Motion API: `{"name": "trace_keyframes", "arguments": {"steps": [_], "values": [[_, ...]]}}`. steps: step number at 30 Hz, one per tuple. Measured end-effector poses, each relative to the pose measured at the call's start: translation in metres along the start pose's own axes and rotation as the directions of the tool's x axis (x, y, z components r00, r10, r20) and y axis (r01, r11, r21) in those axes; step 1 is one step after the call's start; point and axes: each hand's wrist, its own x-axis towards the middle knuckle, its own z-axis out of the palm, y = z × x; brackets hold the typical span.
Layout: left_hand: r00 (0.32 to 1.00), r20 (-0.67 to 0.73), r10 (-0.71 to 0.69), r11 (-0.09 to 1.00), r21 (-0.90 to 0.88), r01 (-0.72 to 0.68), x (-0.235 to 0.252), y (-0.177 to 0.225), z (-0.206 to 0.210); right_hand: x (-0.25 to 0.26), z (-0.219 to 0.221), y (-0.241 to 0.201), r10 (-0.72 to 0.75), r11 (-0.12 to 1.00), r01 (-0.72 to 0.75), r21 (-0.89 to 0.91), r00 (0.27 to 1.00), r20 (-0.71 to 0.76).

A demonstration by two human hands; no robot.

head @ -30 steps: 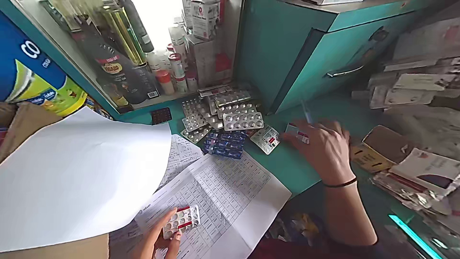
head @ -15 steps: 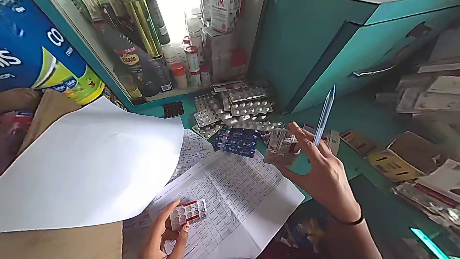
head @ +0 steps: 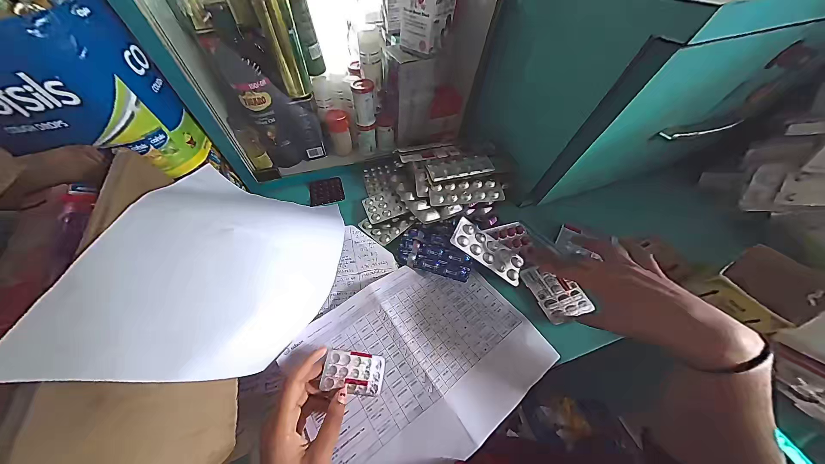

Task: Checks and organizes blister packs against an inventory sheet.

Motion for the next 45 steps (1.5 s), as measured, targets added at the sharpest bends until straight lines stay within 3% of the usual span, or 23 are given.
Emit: {"name": "trace_keyframes", "arguments": {"steps": [2, 5, 8, 11, 14, 16, 19, 21, 24, 26, 28, 31, 33, 37, 42, 45], "values": [[1.0, -0.006, 0.007, 1.0, 0.022, -0.007, 0.0, 0.0, 0.0, 0.012, -0.01, -0.005, 0.01, 1.0, -0.01, 0.012, 1.0, -0.018], [0.999, -0.014, 0.029, 0.996, 0.079, -0.027, 0.0, -0.003, 0.002, 0.036, -0.004, -0.023, -0.094, 0.994, 0.101, 0.041, 0.984, -0.153], [0.999, -0.019, 0.051, 0.993, 0.105, -0.049, 0.0, -0.005, 0.004, 0.061, 0.012, -0.047, -0.069, 0.996, 0.076, 0.049, 0.988, -0.139], [0.998, -0.014, 0.057, 0.994, 0.092, -0.055, 0.0, -0.007, 0.005, 0.07, 0.009, -0.045, -0.027, 0.958, 0.091, 0.271, 0.973, -0.23], [0.996, -0.079, 0.051, 0.99, 0.134, -0.04, 0.0, -0.007, 0.007, 0.065, -0.006, -0.047, 0.135, 0.763, 0.126, 0.634, 0.928, -0.346], [0.984, -0.165, 0.064, 0.981, 0.193, -0.032, -0.001, -0.005, 0.009, 0.06, -0.014, -0.052, 0.193, 0.537, 0.118, 0.835, 0.947, -0.258], [0.955, -0.248, 0.162, 0.946, 0.314, -0.079, 0.0, -0.003, 0.011, 0.055, -0.017, -0.066, 0.108, 0.424, 0.155, 0.893, 0.97, -0.219], [0.938, -0.262, 0.228, 0.935, 0.327, -0.136, 0.0, 0.002, 0.012, 0.053, -0.017, -0.076, 0.033, 0.438, 0.195, 0.878, 0.972, -0.233], [0.971, -0.124, 0.206, 0.978, 0.0, -0.207, 0.003, 0.013, 0.012, 0.047, -0.013, -0.096, -0.135, 0.544, 0.31, 0.78, 0.95, -0.282], [0.985, 0.08, 0.15, 0.957, -0.264, -0.124, 0.007, 0.02, 0.012, 0.039, -0.001, -0.115, -0.312, 0.594, 0.44, 0.673, 0.898, -0.312], [0.973, 0.21, 0.094, 0.925, -0.379, -0.008, 0.009, 0.024, 0.018, 0.03, 0.018, -0.141, -0.444, 0.581, 0.56, 0.591, 0.826, -0.346], [0.988, 0.155, 0.019, 0.926, -0.376, 0.041, 0.006, 0.028, 0.032, 0.022, 0.043, -0.171, -0.504, 0.561, 0.666, 0.492, 0.746, -0.436], [0.997, 0.055, -0.048, 0.94, -0.335, 0.064, 0.008, 0.029, 0.032, 0.02, 0.042, -0.173, -0.547, 0.592, 0.685, 0.424, 0.728, -0.413], [0.991, 0.028, -0.127, 0.932, -0.338, 0.129, 0.017, 0.034, 0.013, 0.017, 0.03, -0.151, -0.522, 0.729, 0.605, 0.32, 0.794, -0.313], [0.99, -0.043, -0.138, 0.972, -0.195, 0.127, 0.026, 0.03, 0.004, 0.0, 0.035, -0.129, -0.475, 0.88, 0.472, -0.053, 0.873, -0.11], [0.987, -0.054, -0.152, 0.975, -0.171, 0.141, 0.025, 0.024, 0.001, -0.009, 0.029, -0.123, -0.412, 0.911, 0.411, 0.021, 0.911, 0.029]]}}
